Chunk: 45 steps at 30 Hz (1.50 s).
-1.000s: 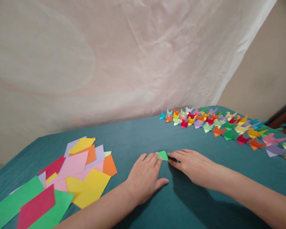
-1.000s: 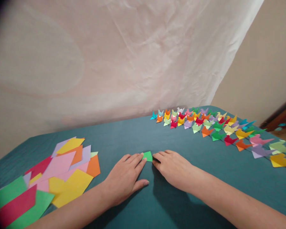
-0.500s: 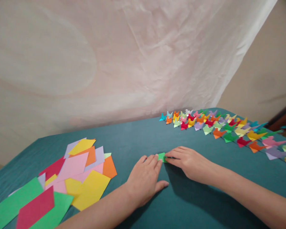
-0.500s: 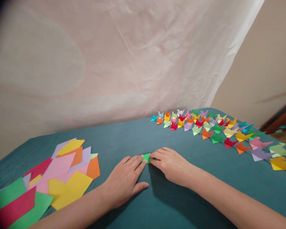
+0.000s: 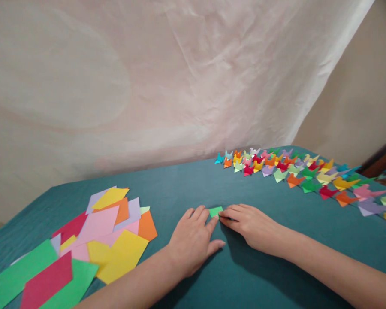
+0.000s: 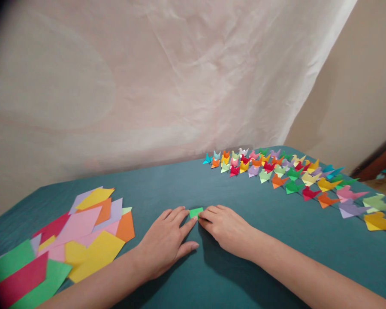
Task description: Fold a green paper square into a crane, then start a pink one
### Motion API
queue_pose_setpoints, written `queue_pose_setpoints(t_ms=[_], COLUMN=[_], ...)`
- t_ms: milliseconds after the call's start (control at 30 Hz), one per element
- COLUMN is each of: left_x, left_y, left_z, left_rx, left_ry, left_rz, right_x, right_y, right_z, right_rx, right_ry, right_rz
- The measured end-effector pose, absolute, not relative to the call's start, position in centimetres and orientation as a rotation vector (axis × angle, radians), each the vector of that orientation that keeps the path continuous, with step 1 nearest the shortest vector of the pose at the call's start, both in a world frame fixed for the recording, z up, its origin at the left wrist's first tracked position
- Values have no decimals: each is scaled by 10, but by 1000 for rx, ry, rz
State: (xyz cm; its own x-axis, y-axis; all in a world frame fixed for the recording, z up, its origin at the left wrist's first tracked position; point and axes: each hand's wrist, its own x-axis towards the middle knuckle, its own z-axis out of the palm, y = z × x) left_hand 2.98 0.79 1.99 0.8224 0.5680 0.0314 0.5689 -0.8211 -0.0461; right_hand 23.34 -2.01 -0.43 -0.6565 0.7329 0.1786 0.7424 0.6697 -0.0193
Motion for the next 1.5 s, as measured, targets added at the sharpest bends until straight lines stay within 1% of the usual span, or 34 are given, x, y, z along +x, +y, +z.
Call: queue_pose_setpoints(t_ms=[533, 767, 933, 1100, 1267, 1367, 1500], left_x=[26, 29, 31, 32, 31, 31, 32], left_y=[12, 11, 15, 24, 33, 41, 52], left_z=[18, 16, 10, 2, 0, -2, -7], left_rx=[-2890, -2867, -2872, -2963, -3074, -3152, -3212], left_ry=[-927, -925, -811, -628, -606, -633, -788], left_rz=[-14, -10, -66, -211, -296, -375, -519], right_x=[239, 245, 250, 250, 247, 244, 243], right_y=[-18, -15, -9, -4, 1, 3, 4], right_z=[4, 4, -7, -21, -27, -25, -22], right_rx=[-1301, -1271, -1214, -1149, -1225, -1268, -1292], right_ry=[-2743, -2752, -2625, -2311, -1997, -1921, -1902], right_rz=[-88, -31, 50, 299, 585, 649, 701])
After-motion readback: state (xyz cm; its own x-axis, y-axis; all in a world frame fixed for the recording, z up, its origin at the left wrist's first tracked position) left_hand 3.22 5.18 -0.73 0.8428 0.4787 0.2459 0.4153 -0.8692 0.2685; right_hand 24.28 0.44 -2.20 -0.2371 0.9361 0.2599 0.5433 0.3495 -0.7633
